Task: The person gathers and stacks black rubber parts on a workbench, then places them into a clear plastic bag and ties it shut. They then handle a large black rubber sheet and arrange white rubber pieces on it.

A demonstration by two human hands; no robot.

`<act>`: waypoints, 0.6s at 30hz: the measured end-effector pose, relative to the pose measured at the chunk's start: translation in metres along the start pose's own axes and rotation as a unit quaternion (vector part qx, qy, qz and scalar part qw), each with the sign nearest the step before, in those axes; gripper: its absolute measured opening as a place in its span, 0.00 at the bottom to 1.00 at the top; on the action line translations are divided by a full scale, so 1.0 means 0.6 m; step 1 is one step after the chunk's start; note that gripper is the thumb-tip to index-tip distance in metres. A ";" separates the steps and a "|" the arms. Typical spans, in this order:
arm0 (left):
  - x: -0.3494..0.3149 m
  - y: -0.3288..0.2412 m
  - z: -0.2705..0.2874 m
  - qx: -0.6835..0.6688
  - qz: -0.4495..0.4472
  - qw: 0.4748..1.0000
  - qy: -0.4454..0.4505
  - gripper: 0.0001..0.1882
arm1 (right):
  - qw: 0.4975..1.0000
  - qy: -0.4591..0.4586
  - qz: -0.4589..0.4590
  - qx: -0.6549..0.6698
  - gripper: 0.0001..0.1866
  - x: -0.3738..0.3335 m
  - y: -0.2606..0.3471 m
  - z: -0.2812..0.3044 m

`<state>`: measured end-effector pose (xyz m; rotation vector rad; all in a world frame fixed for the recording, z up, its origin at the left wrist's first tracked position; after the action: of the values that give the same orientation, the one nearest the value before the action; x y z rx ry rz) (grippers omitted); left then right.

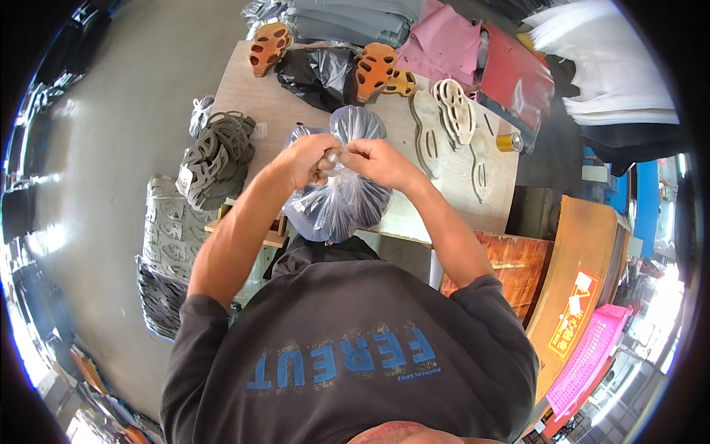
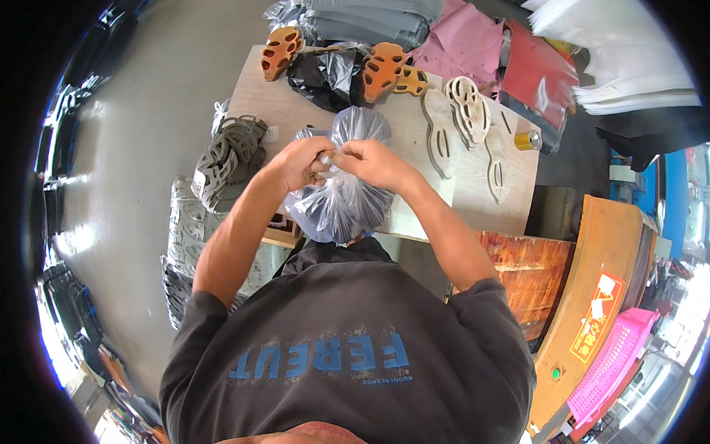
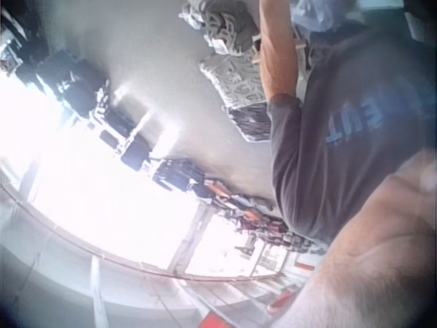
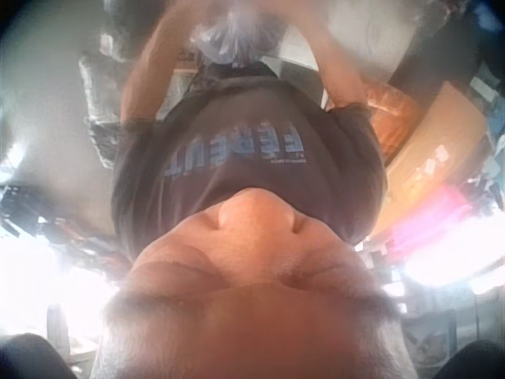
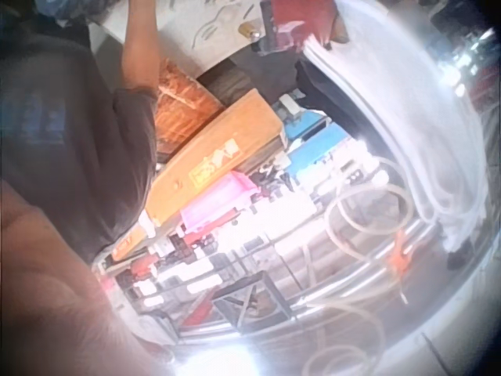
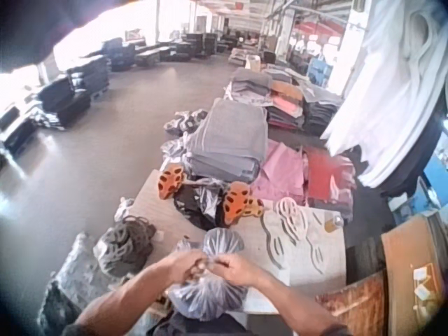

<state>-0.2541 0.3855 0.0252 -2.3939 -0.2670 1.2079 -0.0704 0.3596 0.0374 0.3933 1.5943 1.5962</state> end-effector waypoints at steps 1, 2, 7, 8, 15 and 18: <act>-0.004 -0.012 -0.007 0.007 -0.007 1.000 0.026 0.13 | 1.000 0.003 -0.005 -0.023 0.18 -0.002 -0.003 0.001; -0.011 -0.020 -0.012 0.023 0.007 0.999 0.024 0.14 | 0.996 -0.003 -0.035 0.082 0.17 -0.003 -0.011 0.000; -0.071 -0.027 -0.054 0.509 -0.245 0.811 -0.150 0.18 | 0.918 -0.013 -0.099 0.383 0.15 0.021 -0.043 0.003; -0.078 -0.021 -0.062 0.595 -0.263 0.738 -0.177 0.19 | 0.912 -0.004 -0.104 0.396 0.15 0.026 -0.045 -0.002; -0.042 0.003 -0.062 -0.021 -0.109 0.980 0.168 0.19 | 0.965 -0.129 0.012 0.230 0.15 -0.004 -0.063 0.005; -0.067 0.003 -0.082 -0.077 -0.105 0.977 0.169 0.23 | 0.919 -0.387 0.060 0.051 0.18 -0.068 -0.117 0.015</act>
<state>-0.2390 0.3549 0.0785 -2.5748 -0.5044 0.6934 -0.0159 0.3259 -0.0134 1.0492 1.0422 1.2052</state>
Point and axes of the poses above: each hand's wrist, its own x-axis towards the middle knuckle, its own z-axis out of the back of the hand, y = z × x, the point moved 4 cm from there along x, towards the middle knuckle, and after that the axes turned 9 degrees about y, right-handed, at the moved point
